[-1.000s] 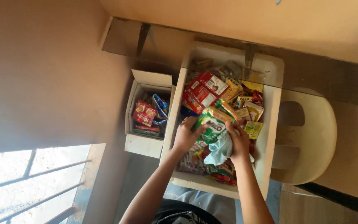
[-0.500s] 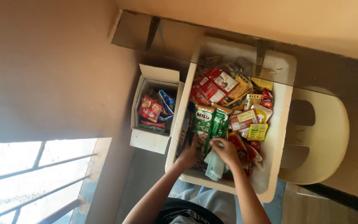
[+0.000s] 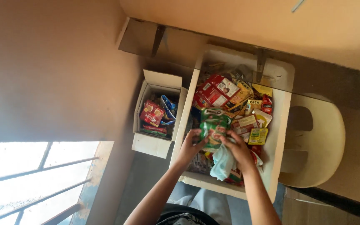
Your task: The recorder wipes down various food and drink packets with a cloth and organizes them on a shelf.
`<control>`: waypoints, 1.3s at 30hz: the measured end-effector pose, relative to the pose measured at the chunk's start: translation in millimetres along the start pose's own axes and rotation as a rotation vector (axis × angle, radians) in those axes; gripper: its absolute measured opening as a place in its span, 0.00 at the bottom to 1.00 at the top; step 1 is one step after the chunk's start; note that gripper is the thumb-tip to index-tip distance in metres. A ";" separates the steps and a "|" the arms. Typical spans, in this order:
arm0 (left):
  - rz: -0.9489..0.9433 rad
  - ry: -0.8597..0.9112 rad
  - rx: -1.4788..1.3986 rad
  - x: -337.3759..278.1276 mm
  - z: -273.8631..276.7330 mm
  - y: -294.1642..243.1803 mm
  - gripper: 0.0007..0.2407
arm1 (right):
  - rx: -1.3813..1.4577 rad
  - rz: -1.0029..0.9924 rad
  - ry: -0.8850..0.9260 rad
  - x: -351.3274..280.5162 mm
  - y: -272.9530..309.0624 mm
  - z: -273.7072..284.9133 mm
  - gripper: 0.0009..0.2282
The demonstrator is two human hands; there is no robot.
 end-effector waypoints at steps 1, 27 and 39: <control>-0.004 -0.002 -0.001 6.2 -3.5 -25.1 0.17 | -0.003 0.003 0.001 -13.5 19.1 -2.1 0.17; -0.462 0.233 0.072 36.1 -118.3 -222.9 0.26 | -0.092 0.421 0.140 -112.4 119.9 56.8 0.15; 0.010 0.453 0.481 -31.9 -70.2 3.9 0.20 | 0.406 0.358 0.107 -134.9 191.2 93.4 0.07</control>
Point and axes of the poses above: each hand's wrist, its own x-axis towards the middle knuckle, its own z-axis out of the back of the hand, y = z × x, the point moved 8 cm from there along x, towards the middle knuckle, and after that the axes turned 10 degrees about -z, right-handed, at the moved point
